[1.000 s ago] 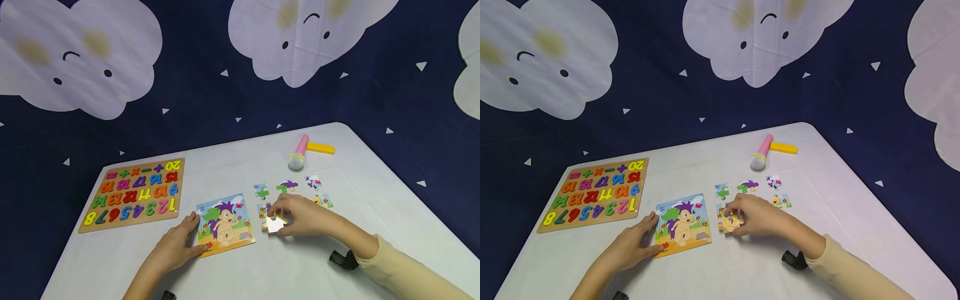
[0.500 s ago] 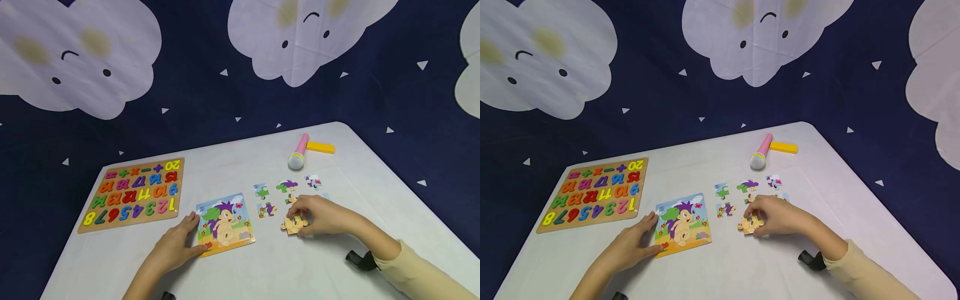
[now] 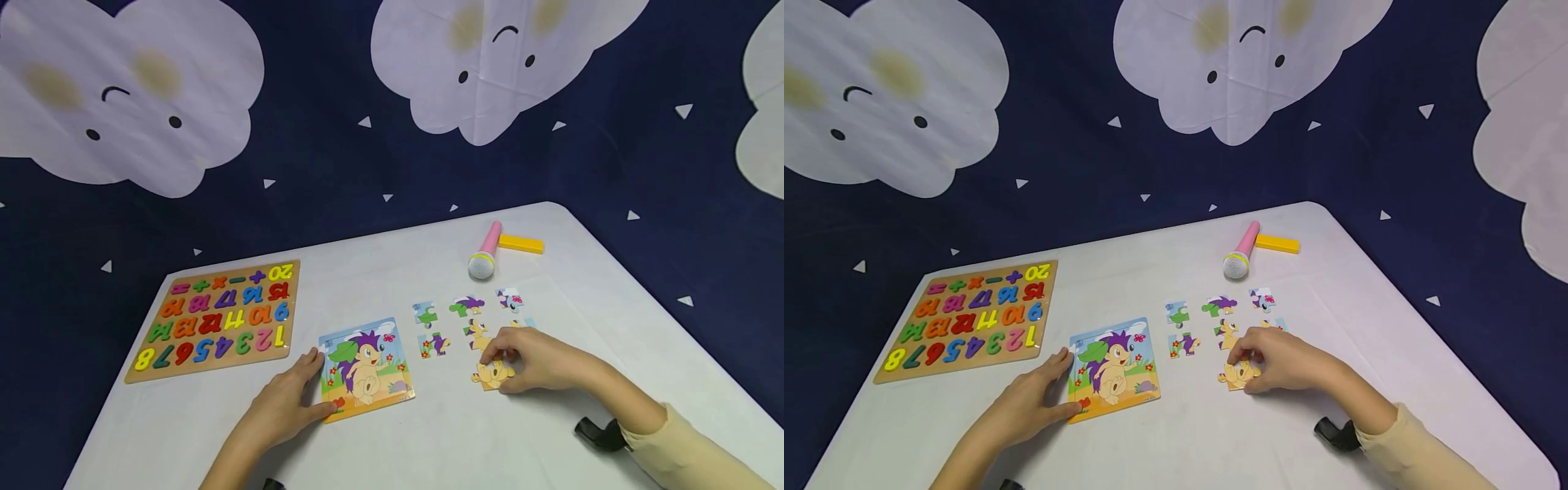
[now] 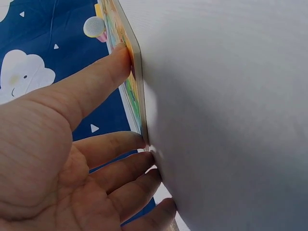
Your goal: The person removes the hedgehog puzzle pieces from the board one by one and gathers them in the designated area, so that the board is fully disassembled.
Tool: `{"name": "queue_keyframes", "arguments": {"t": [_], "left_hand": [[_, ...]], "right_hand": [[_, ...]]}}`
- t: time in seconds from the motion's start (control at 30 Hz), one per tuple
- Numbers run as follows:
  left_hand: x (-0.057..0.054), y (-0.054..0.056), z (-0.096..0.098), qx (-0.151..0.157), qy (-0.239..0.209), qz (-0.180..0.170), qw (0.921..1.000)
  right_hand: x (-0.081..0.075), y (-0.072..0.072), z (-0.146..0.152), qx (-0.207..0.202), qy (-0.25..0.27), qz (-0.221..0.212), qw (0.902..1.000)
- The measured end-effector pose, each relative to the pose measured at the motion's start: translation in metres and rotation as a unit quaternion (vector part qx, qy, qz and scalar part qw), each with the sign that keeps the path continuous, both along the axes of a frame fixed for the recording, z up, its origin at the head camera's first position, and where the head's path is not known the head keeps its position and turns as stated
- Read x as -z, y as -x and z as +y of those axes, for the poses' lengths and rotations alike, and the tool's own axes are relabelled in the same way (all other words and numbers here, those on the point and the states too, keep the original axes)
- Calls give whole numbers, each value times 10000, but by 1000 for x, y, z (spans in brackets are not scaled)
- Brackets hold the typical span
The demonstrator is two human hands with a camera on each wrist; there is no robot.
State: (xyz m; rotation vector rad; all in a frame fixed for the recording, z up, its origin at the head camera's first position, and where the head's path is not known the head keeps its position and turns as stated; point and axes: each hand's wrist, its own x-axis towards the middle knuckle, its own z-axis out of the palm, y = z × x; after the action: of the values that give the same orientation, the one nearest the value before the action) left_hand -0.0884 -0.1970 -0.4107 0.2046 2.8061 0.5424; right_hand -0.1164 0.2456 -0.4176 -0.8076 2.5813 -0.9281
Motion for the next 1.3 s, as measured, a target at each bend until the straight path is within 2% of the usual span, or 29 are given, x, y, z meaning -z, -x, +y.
{"name": "queue_keyframes", "arguments": {"t": [0.43, 0.63, 0.8, 1.1, 1.3], "left_hand": [[-1, 0, -2, 30, -27, 30, 10000], [-1, 0, -1, 29, -42, 50, 10000], [-2, 0, 0, -18, -36, 15, 10000], [-3, -1, 0, 36, -21, 94, 9999], [-2, -1, -2, 58, -57, 124, 9999]], "right_hand": [[4, 1, 2, -56, -12, 233, 9997], [4, 1, 3, -5, 7, 102, 9999], [3, 0, 2, 33, -46, 198, 9998], [-7, 5, -9, -28, -48, 250, 9997], [-15, 13, -27, -219, -141, 530, 9983]]}}
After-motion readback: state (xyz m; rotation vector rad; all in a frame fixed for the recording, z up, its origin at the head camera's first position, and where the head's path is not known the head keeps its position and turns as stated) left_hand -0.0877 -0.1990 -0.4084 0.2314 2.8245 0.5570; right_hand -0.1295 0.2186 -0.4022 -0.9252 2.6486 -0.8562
